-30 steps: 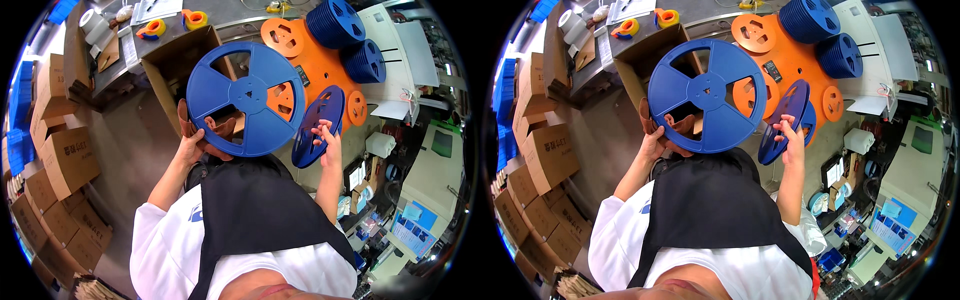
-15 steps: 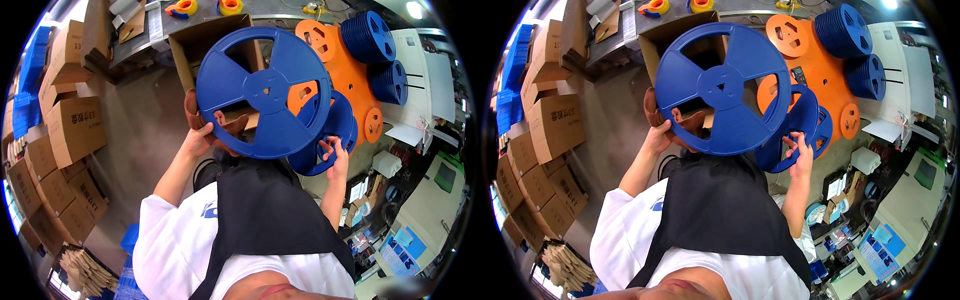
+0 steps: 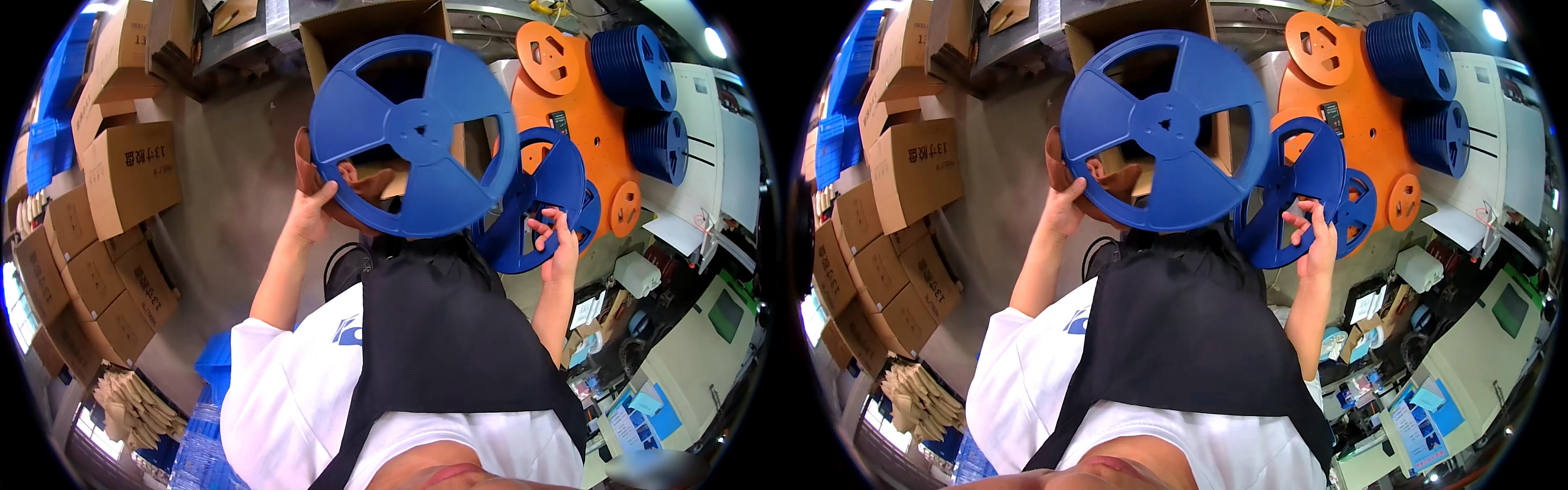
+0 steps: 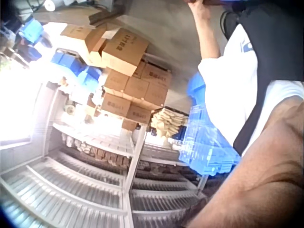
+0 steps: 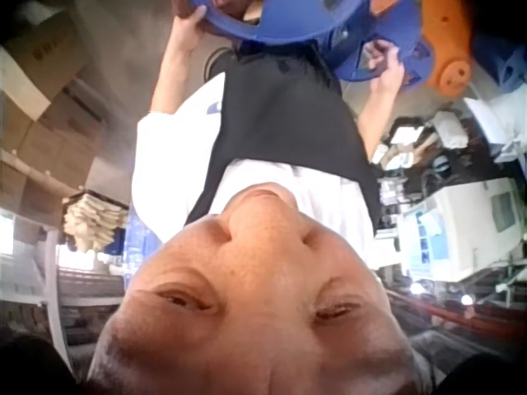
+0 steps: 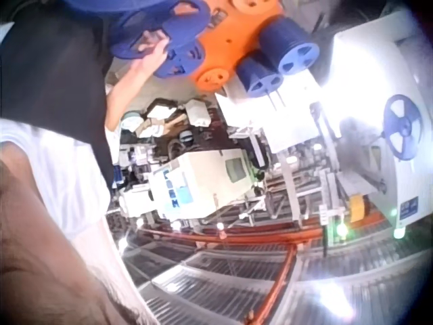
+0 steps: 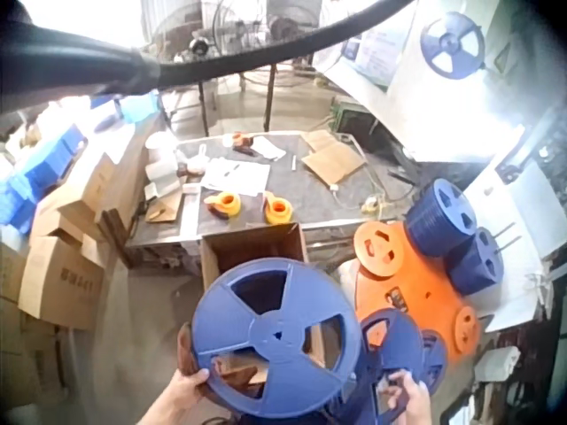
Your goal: The person wipes blue plastic reels with a brown cloth and places them into a cardboard box.
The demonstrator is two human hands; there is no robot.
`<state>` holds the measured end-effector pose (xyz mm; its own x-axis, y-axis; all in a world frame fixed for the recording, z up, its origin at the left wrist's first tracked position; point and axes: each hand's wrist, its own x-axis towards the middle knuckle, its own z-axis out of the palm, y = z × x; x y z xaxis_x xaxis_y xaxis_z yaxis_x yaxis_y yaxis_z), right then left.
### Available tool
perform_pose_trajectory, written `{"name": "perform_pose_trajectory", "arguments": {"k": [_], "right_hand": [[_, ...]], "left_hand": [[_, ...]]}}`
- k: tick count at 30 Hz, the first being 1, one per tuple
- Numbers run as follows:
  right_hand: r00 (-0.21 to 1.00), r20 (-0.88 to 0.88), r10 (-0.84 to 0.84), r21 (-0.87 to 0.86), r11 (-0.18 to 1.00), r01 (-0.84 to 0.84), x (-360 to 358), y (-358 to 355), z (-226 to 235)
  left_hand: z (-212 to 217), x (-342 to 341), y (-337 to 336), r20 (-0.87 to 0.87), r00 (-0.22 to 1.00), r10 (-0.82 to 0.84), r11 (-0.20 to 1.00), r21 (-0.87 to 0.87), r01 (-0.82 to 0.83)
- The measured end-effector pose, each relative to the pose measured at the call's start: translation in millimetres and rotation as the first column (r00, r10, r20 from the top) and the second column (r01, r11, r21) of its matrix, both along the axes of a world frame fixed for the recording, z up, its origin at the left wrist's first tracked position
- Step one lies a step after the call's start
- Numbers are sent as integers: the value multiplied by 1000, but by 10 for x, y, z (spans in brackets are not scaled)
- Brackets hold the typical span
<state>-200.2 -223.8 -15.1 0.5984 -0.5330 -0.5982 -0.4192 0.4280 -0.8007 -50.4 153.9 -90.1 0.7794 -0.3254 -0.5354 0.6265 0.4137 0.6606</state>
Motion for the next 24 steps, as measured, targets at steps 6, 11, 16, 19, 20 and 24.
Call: {"name": "perform_pose_trajectory", "arguments": {"k": [6, 11, 16, 19, 20, 24], "right_hand": [[999, 37, -17, 8, 1000, 17, -32, 40, -71], [999, 53, 13, 25, 1000, -15, -20, 136, -41], [988, 145, -59, 30, 998, 55, -108, 129, 18], [902, 408, -143, 171, 982, 79, -179, 34, 77], [870, 467, -159, 198, 977, 73, -225, -5, 84], [752, 620, -223, 367, 930, -26, -219, -3, 124]], "left_hand": [[-366, 168, 179, -10, 983, -181, 722, 678, 140], [-752, 301, -229, 54, 891, -451, 219, 974, 51], [-1421, 443, -277, 139, 862, -487, 358, 932, 52], [-1477, 504, -273, 118, 931, -344, 728, 659, 186], [-1083, 517, -513, 108, 963, -248, 842, 515, 160], [-245, 458, -705, 290, 938, -191, 934, 347, 83]]}}
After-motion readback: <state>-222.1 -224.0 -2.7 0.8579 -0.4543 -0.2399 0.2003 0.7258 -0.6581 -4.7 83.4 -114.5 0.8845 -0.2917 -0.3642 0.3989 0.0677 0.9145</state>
